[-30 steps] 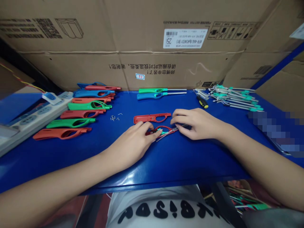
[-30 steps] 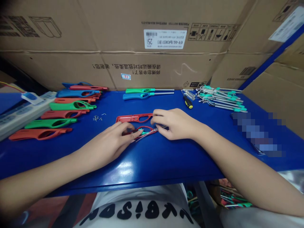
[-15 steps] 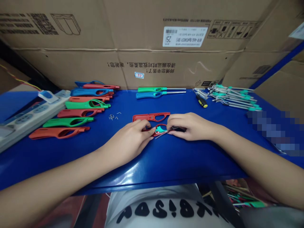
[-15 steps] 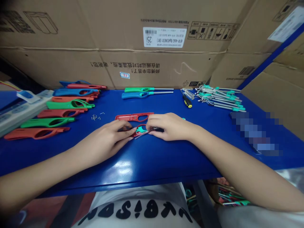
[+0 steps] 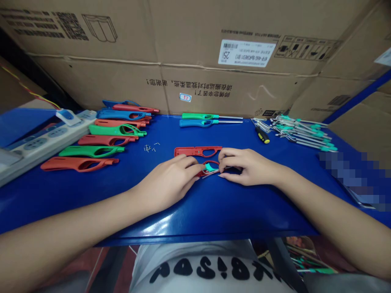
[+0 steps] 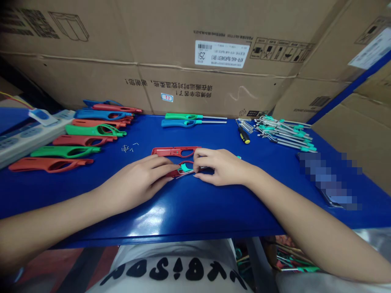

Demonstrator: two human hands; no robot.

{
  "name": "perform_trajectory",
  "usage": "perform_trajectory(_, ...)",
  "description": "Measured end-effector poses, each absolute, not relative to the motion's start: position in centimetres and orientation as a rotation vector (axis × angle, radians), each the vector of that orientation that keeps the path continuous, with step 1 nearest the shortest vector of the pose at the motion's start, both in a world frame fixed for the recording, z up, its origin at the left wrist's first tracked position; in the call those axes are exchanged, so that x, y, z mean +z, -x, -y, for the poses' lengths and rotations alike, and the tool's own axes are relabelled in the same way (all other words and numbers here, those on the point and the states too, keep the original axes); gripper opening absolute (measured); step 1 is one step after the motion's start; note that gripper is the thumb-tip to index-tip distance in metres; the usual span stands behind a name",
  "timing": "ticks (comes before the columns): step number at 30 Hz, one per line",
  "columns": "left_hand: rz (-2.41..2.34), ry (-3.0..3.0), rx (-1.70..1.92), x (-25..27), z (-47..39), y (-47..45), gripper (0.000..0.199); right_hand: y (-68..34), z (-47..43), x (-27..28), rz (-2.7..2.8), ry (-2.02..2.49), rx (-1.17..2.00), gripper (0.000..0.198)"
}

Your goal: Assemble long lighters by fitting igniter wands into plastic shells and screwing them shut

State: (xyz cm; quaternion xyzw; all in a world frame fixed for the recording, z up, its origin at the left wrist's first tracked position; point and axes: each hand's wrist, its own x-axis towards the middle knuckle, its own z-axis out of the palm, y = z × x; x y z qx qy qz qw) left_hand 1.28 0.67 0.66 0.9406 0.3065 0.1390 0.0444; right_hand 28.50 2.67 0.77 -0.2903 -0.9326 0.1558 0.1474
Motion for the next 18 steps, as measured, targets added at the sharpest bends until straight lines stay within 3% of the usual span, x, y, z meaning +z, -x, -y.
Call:
perform_trajectory(3, -0.925, -2.845, 0.418, 0.85, -0.58, -1.35, 0.02, -28.59, -2.69, 0.88, 2.68, 0.841, 0.434, 0.012)
perform_trajectory(9, -0.84, -2.858, 0.457, 0.56, -0.69, -1.23, 0.031, -28.7, -2.73, 0.84, 2.65, 0.822, 0.443, 0.017)
perform_trajectory(18, -0.873, -2.903, 0.39, 0.87, -0.37, -1.36, 0.032, -28.69, -2.95, 0.67, 2.587, 0.764, 0.509, 0.012)
